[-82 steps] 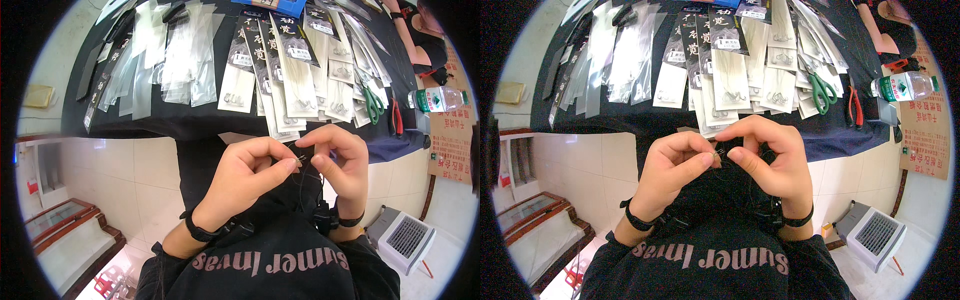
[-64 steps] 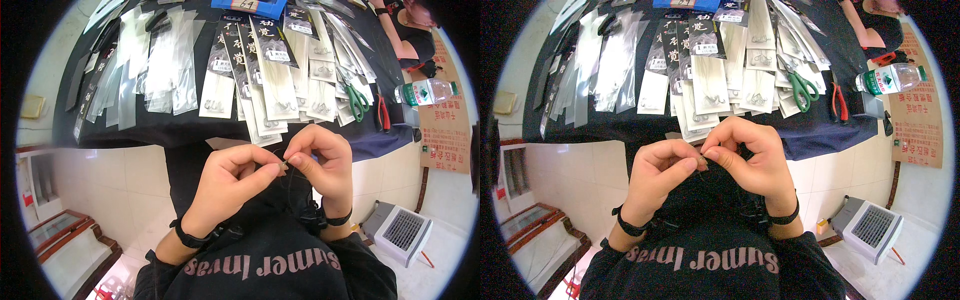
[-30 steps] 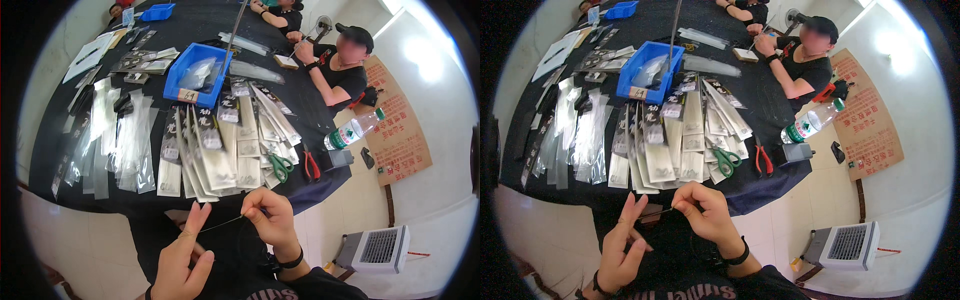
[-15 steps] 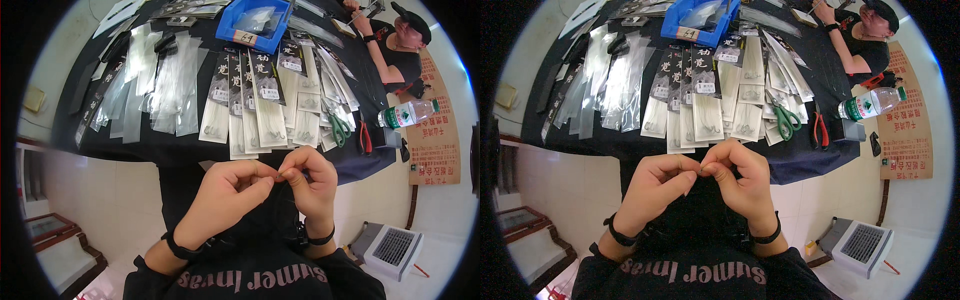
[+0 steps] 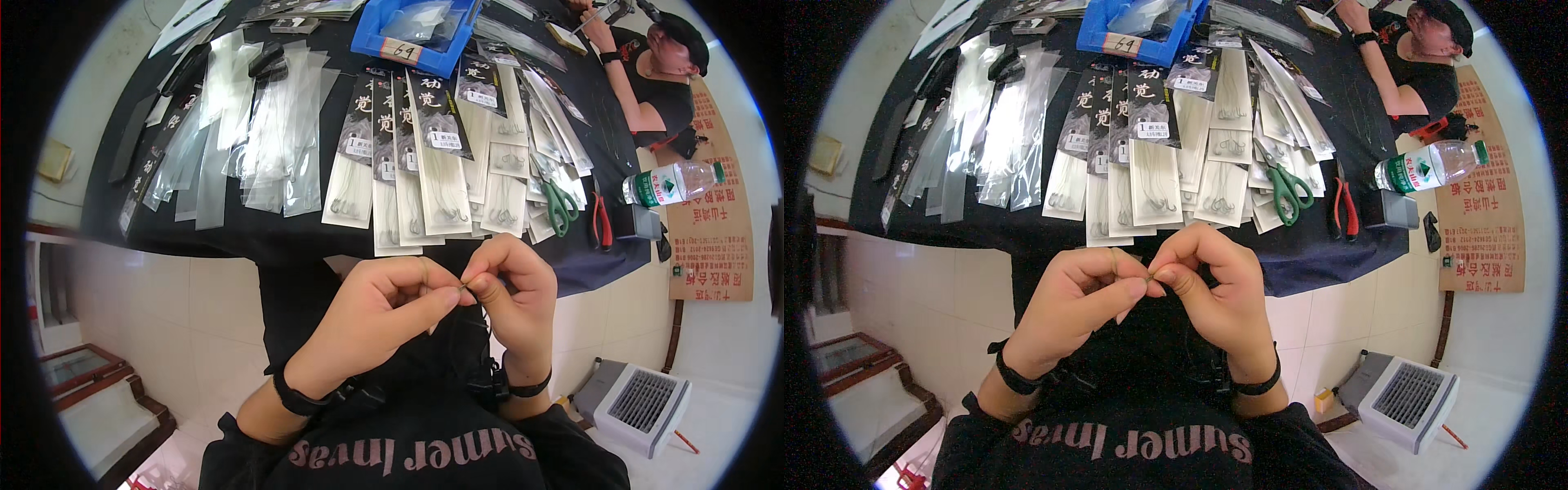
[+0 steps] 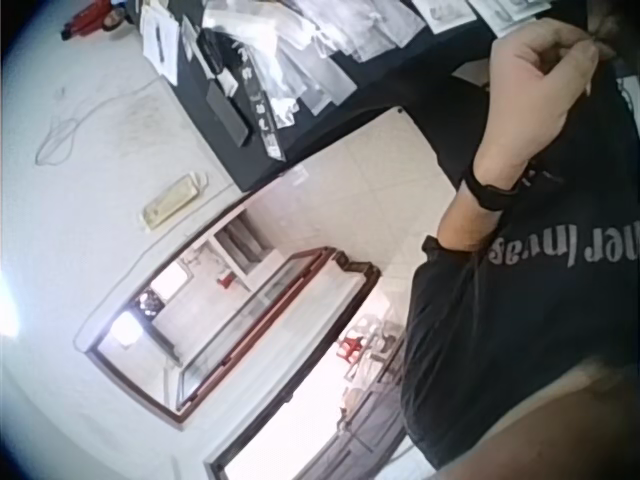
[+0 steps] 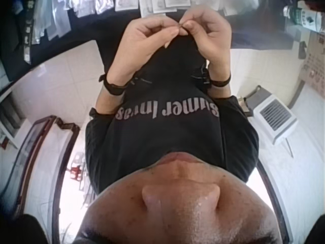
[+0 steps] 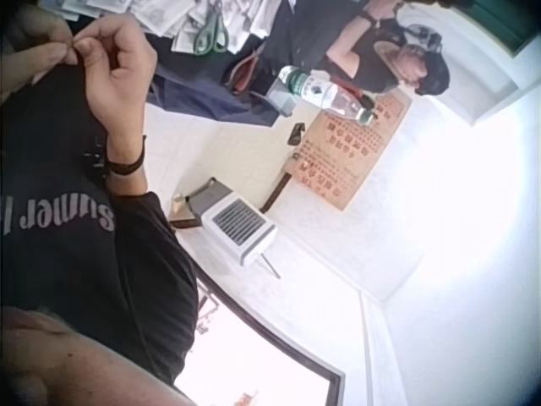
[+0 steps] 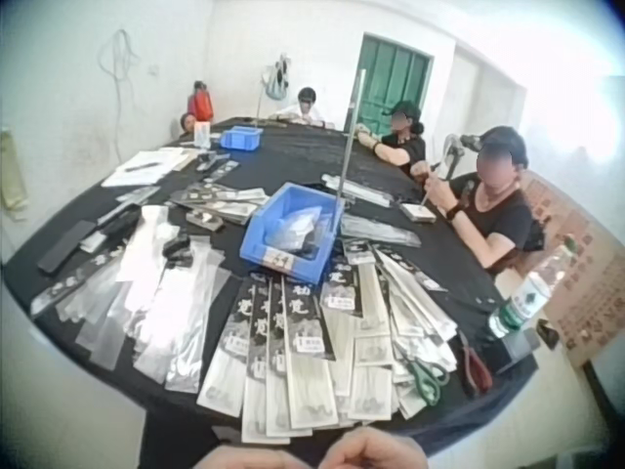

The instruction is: The person picks up a fishing hook and line, trims the excess line with shears, and then slides the assembly into a plastic sleeve.

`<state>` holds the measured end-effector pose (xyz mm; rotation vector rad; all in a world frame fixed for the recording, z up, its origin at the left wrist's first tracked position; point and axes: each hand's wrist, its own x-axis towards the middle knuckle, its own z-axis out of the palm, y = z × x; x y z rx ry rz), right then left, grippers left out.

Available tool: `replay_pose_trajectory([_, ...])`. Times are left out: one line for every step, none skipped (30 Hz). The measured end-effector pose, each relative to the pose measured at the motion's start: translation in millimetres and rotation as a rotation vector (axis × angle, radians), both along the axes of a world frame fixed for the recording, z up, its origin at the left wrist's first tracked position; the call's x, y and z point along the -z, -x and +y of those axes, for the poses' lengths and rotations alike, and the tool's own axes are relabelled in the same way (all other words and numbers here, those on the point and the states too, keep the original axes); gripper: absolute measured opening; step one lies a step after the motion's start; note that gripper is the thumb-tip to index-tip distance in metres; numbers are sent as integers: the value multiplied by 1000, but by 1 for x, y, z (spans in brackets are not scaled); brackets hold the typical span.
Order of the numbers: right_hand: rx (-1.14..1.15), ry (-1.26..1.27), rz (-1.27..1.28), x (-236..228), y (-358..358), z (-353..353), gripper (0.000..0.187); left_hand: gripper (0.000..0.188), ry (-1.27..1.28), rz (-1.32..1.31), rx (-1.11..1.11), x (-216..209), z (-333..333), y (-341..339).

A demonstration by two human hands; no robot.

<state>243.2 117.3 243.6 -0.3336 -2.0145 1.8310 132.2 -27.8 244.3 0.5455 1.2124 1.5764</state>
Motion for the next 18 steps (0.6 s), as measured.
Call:
replay_pose_trajectory([7,-21,21,0,0,0,9,14,-18,-30,-11,0,0,0])
replay_pose_trajectory([1,-24,5,1,1,-1,9,14,-23,-63,-22,1,0,-1])
replay_pose_trajectory([6,14,18,1,1,-2,10,14,-33,-62,-24,1,0,-2])
replay_pose_trajectory([14,56,33,1,1,-2,11,14,-44,-73,-32,1,0,-2])
replay_pose_trajectory([12,52,32,1,2,-2,11,14,-41,-86,-37,1,0,-2])
replay_pose_trajectory([14,25,34,1,1,-2,11,14,-56,-84,-39,1,0,-2])
replay_pose_trajectory([19,1,42,1,1,-2,12,14,-54,-89,-27,1,0,-2])
replay_pose_trajectory([15,-2,35,2,2,-2,12,15,-45,-94,-15,1,0,-2])
replay_pose_trajectory([26,-31,49,2,2,-2,13,15,-52,-94,-15,1,1,-3])
replay_pose_trajectory([42,-58,71,2,2,-2,13,15,-54,-111,-25,1,2,-4])
replay_pose_trajectory([36,-60,63,2,2,-3,13,15,-57,-129,-35,1,3,-5])
replay_pose_trajectory([44,-46,62,3,1,-3,14,15,-57,-129,-36,1,3,-5])
replay_pose_trajectory([55,-31,67,3,1,-4,14,16,-66,-113,-12,1,3,-4])
replay_pose_trajectory([51,-32,60,4,1,-4,14,16,-75,-98,11,1,3,-3])
replay_pose_trajectory([56,-59,73,4,2,-4,14,16,-75,-98,11,1,3,-4])
replay_pose_trajectory([66,-86,87,5,2,-4,13,16,-81,-93,-2,1,3,-4])
replay_pose_trajectory([59,-86,84,5,2,-5,13,17,-86,-88,-15,1,4,-4])
replay_pose_trajectory([65,-89,82,6,2,-5,13,17,-85,-89,-15,1,3,-4])
